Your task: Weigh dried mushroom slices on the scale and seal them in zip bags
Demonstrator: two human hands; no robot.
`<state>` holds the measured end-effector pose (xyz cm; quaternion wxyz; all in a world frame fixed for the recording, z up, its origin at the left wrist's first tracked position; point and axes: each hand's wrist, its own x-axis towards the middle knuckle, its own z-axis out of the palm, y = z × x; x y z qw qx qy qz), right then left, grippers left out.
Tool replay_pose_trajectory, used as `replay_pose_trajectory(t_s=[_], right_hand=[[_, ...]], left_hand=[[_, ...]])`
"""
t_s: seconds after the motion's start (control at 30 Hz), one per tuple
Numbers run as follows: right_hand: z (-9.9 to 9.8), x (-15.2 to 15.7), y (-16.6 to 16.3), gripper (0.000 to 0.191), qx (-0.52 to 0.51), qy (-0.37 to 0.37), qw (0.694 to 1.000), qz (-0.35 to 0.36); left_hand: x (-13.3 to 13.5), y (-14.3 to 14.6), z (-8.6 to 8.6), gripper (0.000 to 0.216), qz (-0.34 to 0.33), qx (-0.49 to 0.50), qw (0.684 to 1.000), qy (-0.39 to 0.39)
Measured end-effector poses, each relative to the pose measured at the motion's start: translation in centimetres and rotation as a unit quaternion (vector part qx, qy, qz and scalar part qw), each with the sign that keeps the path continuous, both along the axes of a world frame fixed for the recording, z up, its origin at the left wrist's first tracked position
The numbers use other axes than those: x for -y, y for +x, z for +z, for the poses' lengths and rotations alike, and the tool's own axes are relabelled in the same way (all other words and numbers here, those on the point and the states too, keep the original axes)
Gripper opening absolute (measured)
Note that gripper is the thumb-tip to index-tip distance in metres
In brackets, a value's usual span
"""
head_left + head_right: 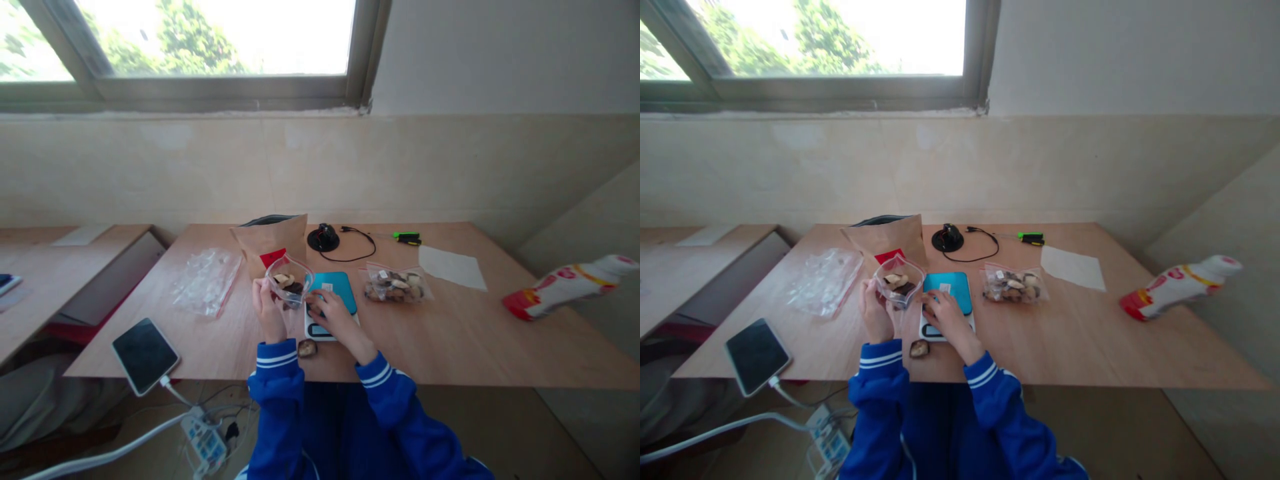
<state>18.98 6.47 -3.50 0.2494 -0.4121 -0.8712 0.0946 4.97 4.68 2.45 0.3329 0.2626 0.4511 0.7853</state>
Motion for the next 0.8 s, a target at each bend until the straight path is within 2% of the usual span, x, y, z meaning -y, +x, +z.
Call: replay_pose_trajectory(t_s=[0.17,0.27,0.37,0.47,0.53,0.6,0.7,0.8], right_hand=[[0.2,-0.4,0.8,0.025,-0.009,0.03,0.998,-0.058],[1.0,-1.3,1.5,0.025,-0.093,-0.004,0.99,-0.109],[3.4,-2.3,1.4,0.025,-0.252,-0.028,0.954,-0.16],[6.9,-2.2,0.4,0.029,-0.367,-0.031,0.921,-0.129],[8.9,-1.3,-0.3,0.031,-0.364,-0.041,0.927,-0.079],[9.7,0.0,-0.6,0.03,-0.336,-0.026,0.939,-0.065],[8.1,2.3,-0.1,0.025,-0.301,-0.017,0.948,-0.104],[4.4,4.7,0.6,0.018,-0.176,-0.083,0.978,-0.075]], left_hand=[[0.6,0.0,-0.2,0.029,-0.006,-0.008,1.0,-0.001],[1.0,0.1,-0.3,0.028,-0.014,-0.01,1.0,0.0],[1.2,0.2,-0.5,0.028,-0.021,-0.023,1.0,-0.003],[1.3,0.5,-0.6,0.029,-0.036,-0.026,0.999,-0.011],[1.3,0.6,-0.7,0.03,-0.039,-0.021,0.999,-0.01],[1.5,0.6,-0.8,0.029,-0.037,-0.016,0.999,-0.01],[1.8,0.3,-1.0,0.028,-0.034,0.001,0.999,-0.016],[2.1,0.0,-0.9,0.026,-0.021,0.019,0.999,-0.016]])
